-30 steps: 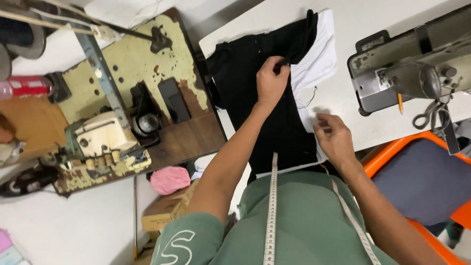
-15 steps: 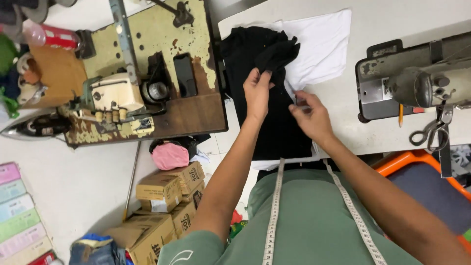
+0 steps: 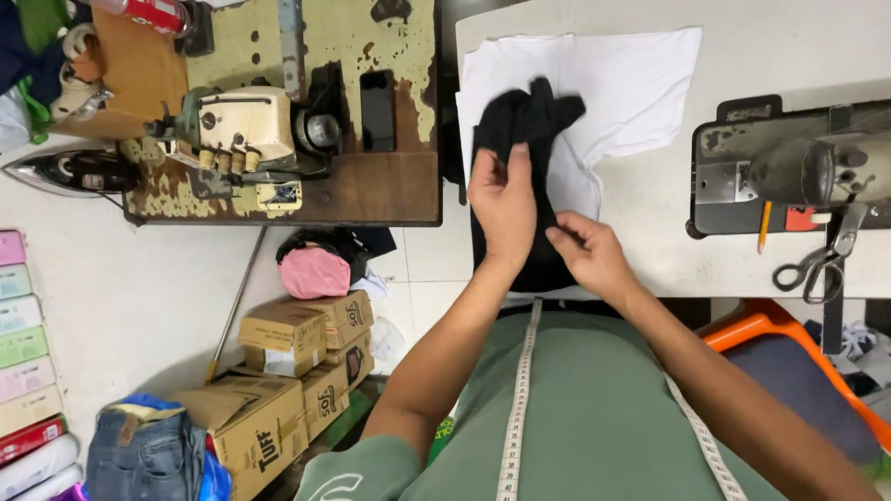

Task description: Aligning, smoothing, and trimming black and white fabric pieces on a workbench in preparation for sewing.

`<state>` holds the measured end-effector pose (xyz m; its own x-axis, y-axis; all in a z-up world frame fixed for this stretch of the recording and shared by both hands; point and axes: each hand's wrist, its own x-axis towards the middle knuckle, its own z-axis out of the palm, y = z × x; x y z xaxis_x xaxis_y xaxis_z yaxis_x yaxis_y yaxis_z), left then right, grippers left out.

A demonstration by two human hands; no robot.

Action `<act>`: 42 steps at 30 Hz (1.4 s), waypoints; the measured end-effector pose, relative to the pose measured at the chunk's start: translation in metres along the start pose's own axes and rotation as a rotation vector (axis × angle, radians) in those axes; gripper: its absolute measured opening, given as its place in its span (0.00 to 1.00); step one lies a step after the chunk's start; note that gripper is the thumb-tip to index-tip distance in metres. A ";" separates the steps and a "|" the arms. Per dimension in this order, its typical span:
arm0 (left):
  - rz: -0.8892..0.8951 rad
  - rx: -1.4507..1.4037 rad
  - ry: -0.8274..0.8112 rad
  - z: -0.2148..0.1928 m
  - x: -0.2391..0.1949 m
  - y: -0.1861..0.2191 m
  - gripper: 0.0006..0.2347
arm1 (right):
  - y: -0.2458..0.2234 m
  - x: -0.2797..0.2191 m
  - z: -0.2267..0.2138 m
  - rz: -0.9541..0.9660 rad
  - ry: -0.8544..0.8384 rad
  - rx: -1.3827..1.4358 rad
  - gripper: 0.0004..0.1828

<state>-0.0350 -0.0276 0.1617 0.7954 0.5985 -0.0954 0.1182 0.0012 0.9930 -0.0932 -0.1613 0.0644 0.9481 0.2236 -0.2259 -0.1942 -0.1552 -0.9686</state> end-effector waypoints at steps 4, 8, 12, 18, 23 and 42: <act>0.569 0.106 -0.152 0.013 0.015 0.017 0.05 | -0.017 -0.031 -0.002 0.173 0.038 0.231 0.03; 0.638 0.864 -0.806 0.005 0.035 -0.104 0.28 | 0.031 -0.039 -0.002 0.528 0.322 0.115 0.12; 0.474 0.956 -1.020 -0.052 0.026 -0.143 0.29 | 0.052 -0.068 0.003 0.519 0.420 -0.407 0.23; 0.600 1.075 -0.989 -0.071 0.025 -0.171 0.33 | 0.058 -0.044 0.030 -0.054 0.561 -0.859 0.04; 0.570 1.106 -1.024 -0.073 0.027 -0.160 0.33 | 0.071 -0.028 0.035 0.088 0.481 -1.137 0.07; -0.209 0.747 -0.893 0.104 0.110 -0.186 0.28 | 0.104 -0.020 0.015 -0.182 0.402 -1.343 0.09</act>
<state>0.0924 -0.0456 -0.0405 0.8177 -0.1300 -0.5607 0.3781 -0.6132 0.6936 -0.1364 -0.1672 -0.0336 0.9839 0.0890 0.1550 0.1044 -0.9901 -0.0940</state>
